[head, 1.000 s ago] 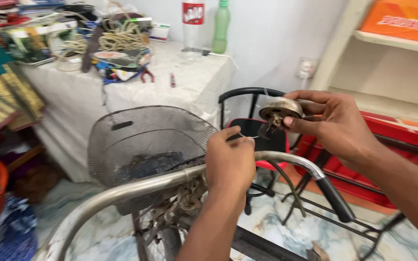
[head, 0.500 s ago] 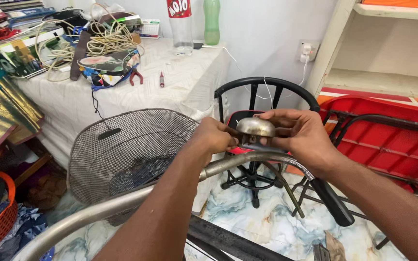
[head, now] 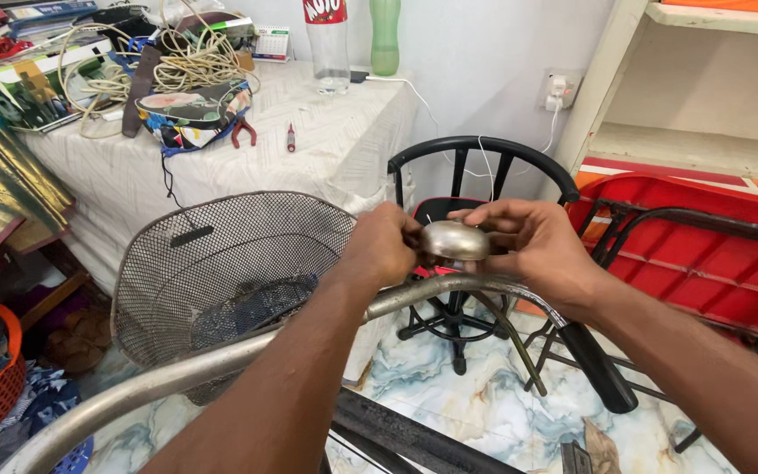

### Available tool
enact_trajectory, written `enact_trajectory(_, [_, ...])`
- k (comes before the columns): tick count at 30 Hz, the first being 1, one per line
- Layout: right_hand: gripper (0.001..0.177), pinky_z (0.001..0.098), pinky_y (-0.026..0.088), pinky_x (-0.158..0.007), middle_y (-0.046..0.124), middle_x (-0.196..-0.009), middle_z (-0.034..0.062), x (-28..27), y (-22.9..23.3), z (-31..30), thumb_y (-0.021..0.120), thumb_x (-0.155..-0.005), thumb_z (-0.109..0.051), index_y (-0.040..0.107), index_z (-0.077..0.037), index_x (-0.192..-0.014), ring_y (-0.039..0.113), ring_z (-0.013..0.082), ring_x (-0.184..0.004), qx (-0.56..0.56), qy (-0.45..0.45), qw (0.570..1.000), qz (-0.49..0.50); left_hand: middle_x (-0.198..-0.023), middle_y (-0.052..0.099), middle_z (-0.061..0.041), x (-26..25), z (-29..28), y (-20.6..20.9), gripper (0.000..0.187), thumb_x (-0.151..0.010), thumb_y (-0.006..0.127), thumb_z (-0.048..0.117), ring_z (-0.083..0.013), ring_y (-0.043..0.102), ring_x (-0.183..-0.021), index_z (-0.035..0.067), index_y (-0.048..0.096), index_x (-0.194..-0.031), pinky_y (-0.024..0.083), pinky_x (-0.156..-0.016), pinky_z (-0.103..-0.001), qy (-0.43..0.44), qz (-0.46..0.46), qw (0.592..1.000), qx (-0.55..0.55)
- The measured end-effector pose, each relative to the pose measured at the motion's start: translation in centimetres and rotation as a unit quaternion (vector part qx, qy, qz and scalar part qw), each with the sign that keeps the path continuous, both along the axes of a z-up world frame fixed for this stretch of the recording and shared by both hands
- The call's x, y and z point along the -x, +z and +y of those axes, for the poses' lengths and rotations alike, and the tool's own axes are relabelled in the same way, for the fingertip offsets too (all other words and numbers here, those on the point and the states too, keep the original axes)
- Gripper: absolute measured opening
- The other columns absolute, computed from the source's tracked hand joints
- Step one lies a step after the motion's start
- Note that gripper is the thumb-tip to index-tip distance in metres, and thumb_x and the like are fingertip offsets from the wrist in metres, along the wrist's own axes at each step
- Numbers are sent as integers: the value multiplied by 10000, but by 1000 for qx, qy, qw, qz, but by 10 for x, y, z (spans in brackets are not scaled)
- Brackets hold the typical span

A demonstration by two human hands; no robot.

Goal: The person uses a screwdriver to adjust a component on the bicycle handlebar, then moves to the rear wheel to adjust the chain tension and pedal mechanism using pliers and their hands.

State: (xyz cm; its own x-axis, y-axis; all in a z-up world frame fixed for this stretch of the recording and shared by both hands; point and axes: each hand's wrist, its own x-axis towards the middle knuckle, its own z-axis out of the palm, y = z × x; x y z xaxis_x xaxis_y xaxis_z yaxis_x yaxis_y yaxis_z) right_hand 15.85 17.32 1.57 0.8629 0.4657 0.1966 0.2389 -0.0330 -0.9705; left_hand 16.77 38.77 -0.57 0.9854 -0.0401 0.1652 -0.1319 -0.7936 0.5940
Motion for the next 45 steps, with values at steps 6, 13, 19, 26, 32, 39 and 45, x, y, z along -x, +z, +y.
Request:
enact_trajectory(6, [302,387,598,-917,723,-1353,57,1,-1,-10,739,-707,136,684,-45,-942,749,190,-1127,108,-8,994,-6,-975,757,-199,8,-7,6,311,-724,749,-58,-319,751,-917,79,808,-996,595,-842,-393,-15,-29,999,-29])
enact_trajectory(13, [547,386,521,-998,642,-1456,49,25,4,-6,936,-637,-81,633,-108,-1091,714,187,-1210,173,32,966,-189,-992,777,-174,20,-4,12,287,-778,704,-87,-255,785,-895,47,786,-1017,631,-810,-337,-50,-54,997,-10])
enact_trajectory(19, [827,368,574,-998,744,-1169,69,60,15,19,955,-553,-269,635,-200,-1312,740,212,-1124,364,-82,920,-123,-966,792,-145,30,1,19,258,-826,685,-46,-228,794,-846,74,802,-1021,632,-801,-315,-100,-58,993,9])
enact_trajectory(26, [847,460,517,-908,715,-1097,143,88,18,31,972,-555,-335,629,-143,-1305,656,318,-1046,365,-156,884,-247,-968,787,-154,41,1,20,273,-827,658,-53,-230,778,-862,57,789,-1040,602,-784,-343,-134,-49,988,59])
enact_trajectory(32, [799,453,506,-919,699,-1091,111,100,2,29,989,-592,-307,610,-182,-1284,620,290,-1059,387,-208,882,-171,-987,790,-150,42,-8,17,307,-817,639,-77,-232,784,-875,72,805,-1028,615,-795,-335,-140,-69,986,61])
enact_trajectory(39, [747,452,504,-895,708,-1063,94,106,-18,37,934,-572,-152,626,-169,-1253,581,304,-1087,328,-239,880,-246,-985,792,-139,50,-8,19,284,-811,666,-84,-219,783,-872,71,801,-1007,627,-812,-316,-119,-74,988,63])
enact_trajectory(45, [801,415,528,-900,682,-1102,100,106,-10,37,956,-579,-176,614,-196,-1303,576,273,-1091,325,-230,898,-188,-950,788,-146,47,-13,20,301,-814,649,-103,-229,788,-850,74,805,-1002,631,-788,-334,-73,-37,995,55])
